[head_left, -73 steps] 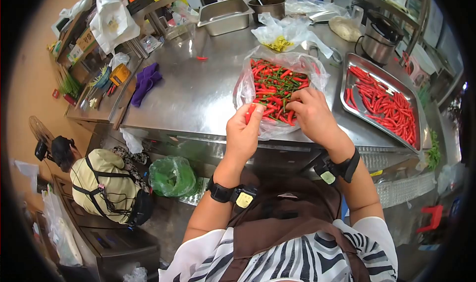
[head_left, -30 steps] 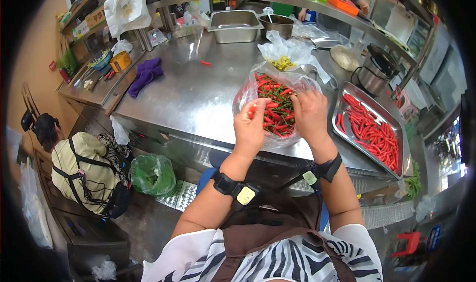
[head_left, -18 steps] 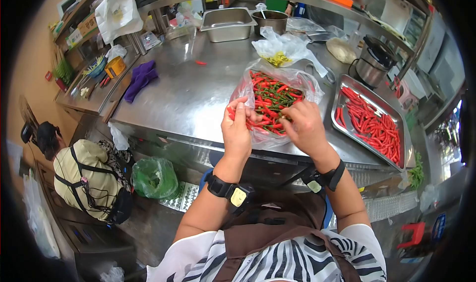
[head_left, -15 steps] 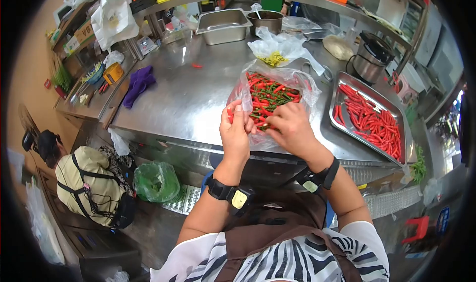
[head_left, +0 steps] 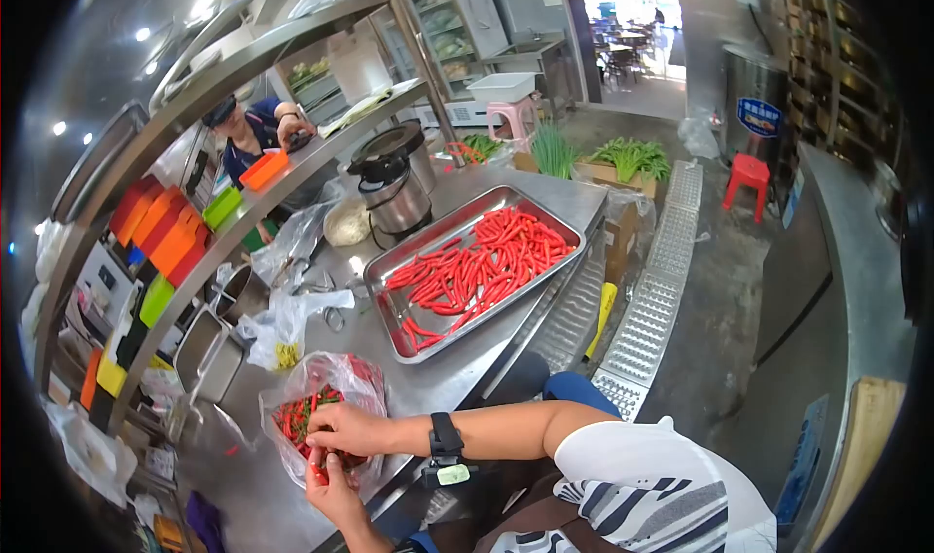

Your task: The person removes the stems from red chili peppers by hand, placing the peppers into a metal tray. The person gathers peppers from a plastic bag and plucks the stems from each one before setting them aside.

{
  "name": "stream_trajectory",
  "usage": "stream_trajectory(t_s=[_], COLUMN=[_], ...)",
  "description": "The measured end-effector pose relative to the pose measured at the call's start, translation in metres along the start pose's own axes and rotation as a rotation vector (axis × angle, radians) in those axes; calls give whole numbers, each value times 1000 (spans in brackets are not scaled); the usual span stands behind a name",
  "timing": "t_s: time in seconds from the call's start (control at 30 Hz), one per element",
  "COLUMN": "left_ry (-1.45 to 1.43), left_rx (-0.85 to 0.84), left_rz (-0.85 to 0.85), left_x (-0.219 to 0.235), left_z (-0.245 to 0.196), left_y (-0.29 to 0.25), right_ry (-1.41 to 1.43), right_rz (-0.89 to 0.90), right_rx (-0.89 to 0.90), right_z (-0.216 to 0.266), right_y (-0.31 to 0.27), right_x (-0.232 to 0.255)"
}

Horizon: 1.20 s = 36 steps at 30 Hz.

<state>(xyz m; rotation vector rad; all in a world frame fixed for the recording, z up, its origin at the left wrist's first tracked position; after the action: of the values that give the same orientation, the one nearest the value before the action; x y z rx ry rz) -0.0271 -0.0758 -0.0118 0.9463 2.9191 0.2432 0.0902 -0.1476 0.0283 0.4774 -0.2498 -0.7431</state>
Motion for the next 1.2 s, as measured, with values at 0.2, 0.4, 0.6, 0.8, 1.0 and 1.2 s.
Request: stream_trajectory(t_s=[0.2, 0.4, 0.6, 0.8, 1.0, 1.2], left_ry=[39, 280, -3, -661, -811, -510], left_rx=[-275, -359, -95, 118, 148, 127], left_rz=[-73, -47, -151, -175, -114, -135], left_x=[-8, -6, 12, 45, 35, 29], left_z=[-11, -25, -15, -2, -7, -11], left_y=[1, -4, 6, -8, -13, -19], right_ry=[-45, -378, -553, -783, -718, -860], right_rz=[-50, -191, -359, -227, 253, 142], right_rx=[176, 757, 731, 682, 694, 709], right_z=[14, 53, 36, 47, 29, 25], right_y=[-7, -21, 6, -2, -26, -20], right_x=[6, 6, 26, 16, -35, -36])
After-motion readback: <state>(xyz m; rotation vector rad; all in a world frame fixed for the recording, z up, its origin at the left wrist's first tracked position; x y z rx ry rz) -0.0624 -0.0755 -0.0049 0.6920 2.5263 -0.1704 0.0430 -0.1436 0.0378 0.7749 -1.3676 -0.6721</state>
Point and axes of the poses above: each hand's wrist, its own y-axis towards the middle knuckle, its own x-axis out of the back of the hand, z = x × y, the point moved 7 cm from there along y, towards the middle knuckle, and after that the axes turned 7 degrees about -z, right-handed, at the moved point
